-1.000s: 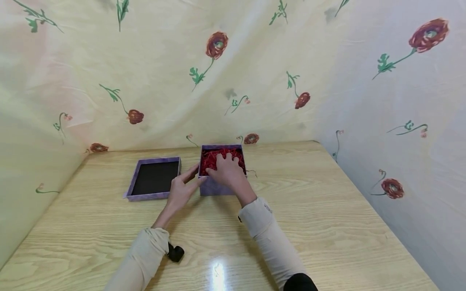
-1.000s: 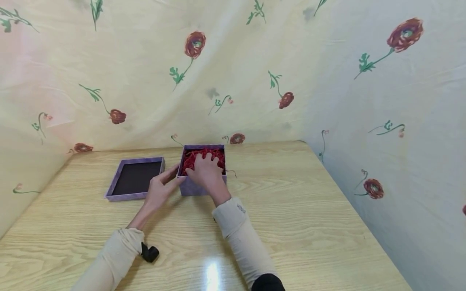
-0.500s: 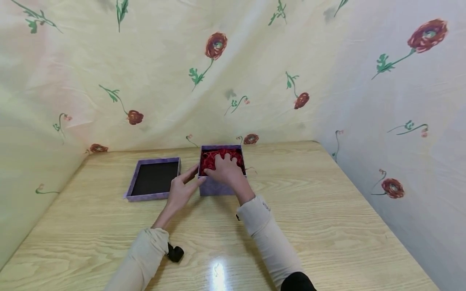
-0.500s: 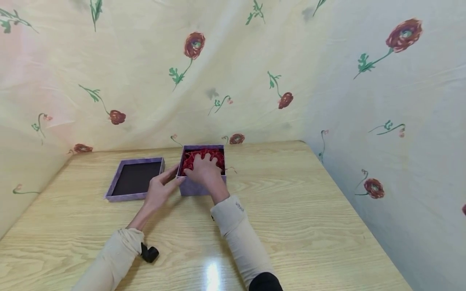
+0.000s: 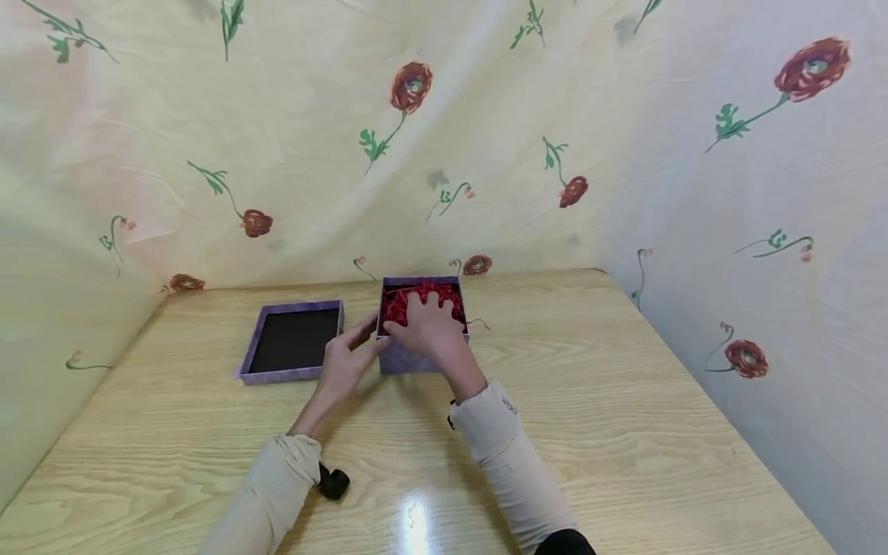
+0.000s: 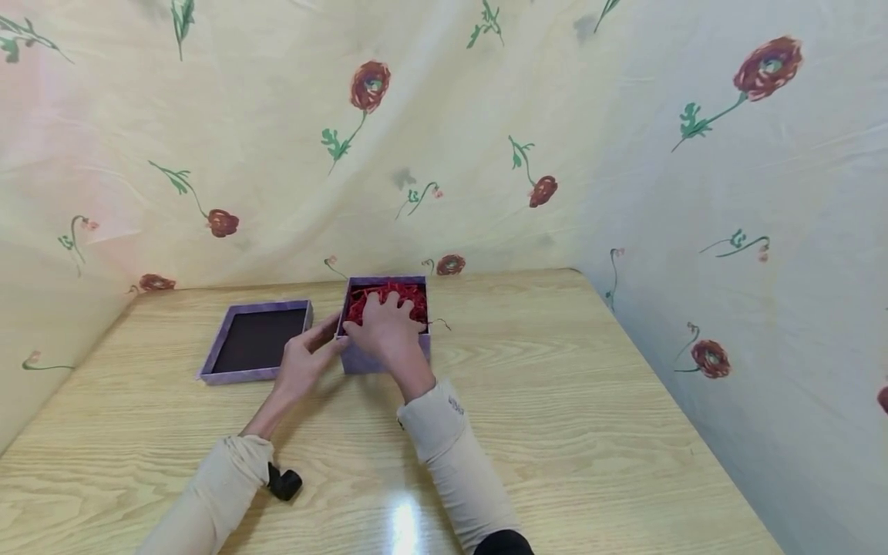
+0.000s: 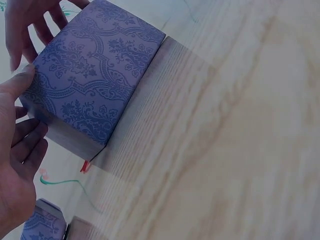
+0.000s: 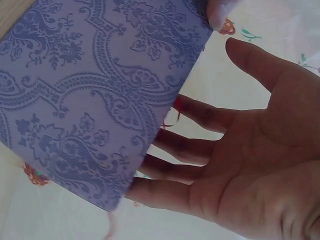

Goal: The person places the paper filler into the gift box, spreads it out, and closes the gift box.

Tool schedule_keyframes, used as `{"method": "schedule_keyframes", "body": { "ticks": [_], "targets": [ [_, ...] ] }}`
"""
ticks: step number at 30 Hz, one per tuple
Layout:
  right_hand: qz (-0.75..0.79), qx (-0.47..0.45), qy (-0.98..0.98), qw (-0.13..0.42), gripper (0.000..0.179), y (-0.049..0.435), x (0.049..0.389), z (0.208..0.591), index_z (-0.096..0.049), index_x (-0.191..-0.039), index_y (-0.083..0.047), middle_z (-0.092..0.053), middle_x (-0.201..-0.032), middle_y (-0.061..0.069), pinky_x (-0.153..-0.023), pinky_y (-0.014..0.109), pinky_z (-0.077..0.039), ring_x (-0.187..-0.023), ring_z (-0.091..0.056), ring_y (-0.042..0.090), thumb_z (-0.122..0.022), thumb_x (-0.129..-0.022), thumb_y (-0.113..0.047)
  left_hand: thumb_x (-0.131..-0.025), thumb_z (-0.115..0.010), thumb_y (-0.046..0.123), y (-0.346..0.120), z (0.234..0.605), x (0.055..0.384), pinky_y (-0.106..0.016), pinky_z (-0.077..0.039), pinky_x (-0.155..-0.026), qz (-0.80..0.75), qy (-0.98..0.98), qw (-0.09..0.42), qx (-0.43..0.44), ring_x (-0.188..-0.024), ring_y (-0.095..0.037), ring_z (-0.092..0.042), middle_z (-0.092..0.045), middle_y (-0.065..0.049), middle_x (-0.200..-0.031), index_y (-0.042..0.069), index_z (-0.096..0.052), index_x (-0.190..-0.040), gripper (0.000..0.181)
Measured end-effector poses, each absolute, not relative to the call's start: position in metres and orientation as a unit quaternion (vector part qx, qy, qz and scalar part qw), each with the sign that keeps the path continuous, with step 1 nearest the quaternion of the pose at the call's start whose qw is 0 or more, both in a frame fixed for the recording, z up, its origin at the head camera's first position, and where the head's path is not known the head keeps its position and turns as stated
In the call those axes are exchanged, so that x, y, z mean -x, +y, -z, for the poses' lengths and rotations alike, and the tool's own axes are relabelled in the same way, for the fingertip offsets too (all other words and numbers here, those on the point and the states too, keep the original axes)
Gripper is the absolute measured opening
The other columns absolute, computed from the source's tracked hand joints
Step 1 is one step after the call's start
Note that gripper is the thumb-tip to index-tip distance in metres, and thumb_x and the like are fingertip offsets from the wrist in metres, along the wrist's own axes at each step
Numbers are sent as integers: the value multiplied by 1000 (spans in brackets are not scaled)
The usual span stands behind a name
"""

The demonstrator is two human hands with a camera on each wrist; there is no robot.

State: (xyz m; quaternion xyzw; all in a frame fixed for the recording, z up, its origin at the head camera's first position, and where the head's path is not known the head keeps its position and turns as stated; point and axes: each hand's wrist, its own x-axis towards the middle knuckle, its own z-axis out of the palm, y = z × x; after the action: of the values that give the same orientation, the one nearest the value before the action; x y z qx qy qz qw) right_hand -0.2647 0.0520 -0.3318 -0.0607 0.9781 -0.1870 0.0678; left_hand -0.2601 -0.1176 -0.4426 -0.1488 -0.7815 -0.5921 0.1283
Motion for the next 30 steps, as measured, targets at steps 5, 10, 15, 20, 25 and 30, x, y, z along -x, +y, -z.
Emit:
{"method": "schedule_keyframes", "body": {
  "ticks": [5, 10, 15, 20, 25, 30],
  "targets": [
    [207, 55, 973, 83, 77, 54, 273, 339, -34, -162, -5, -23, -166, 26, -111, 67, -35, -151, -16, 51, -53, -105, -54, -98, -75, 26, -117, 442, 259, -52, -48, -105, 594, -782, 119, 147, -134, -30, -56, -57, -9, -148, 16, -58, -150, 56],
    [220, 53, 969, 94, 79, 56, 285, 346, -32, -162, -4, -20, -166, 28, -113, 68, -31, -152, -15, 51, -51, -106, -55, -99, -75, 29, -118, 442, 259, -52, -48, -106, 597, -781, 113, 147, -135, -29, -55, -56, -8, -149, 19, -57, -151, 56],
    [224, 64, 967, 104, 78, 58, 297, 349, -30, -163, -3, -19, -165, 30, -117, 66, -24, -151, -14, 52, -52, -106, -52, -99, -74, 29, -117, 442, 259, -53, -48, -105, 589, -785, 118, 149, -134, -29, -55, -56, -9, -148, 18, -57, -151, 55],
    [215, 75, 966, 119, 76, 60, 305, 352, -29, -162, -2, -20, -165, 31, -118, 64, -23, -150, -15, 54, -54, -107, -48, -100, -73, 27, -116, 441, 259, -52, -47, -106, 591, -783, 117, 155, -134, -29, -55, -56, -9, -149, 16, -57, -151, 55],
    [207, 84, 966, 130, 75, 60, 308, 351, -31, -162, -2, -21, -165, 30, -118, 63, -26, -149, -20, 53, -54, -107, -47, -99, -74, 28, -116, 440, 259, -52, -47, -106, 594, -780, 116, 155, -135, -29, -55, -56, -9, -149, 17, -57, -151, 56],
    [199, 111, 963, 145, 75, 57, 303, 347, -29, -163, -3, -19, -166, 27, -120, 60, -24, -151, -17, 51, -54, -107, -47, -99, -75, 29, -118, 440, 258, -53, -47, -106, 596, -781, 114, 149, -135, -29, -55, -56, -8, -149, 18, -57, -151, 57]
  ]
}}
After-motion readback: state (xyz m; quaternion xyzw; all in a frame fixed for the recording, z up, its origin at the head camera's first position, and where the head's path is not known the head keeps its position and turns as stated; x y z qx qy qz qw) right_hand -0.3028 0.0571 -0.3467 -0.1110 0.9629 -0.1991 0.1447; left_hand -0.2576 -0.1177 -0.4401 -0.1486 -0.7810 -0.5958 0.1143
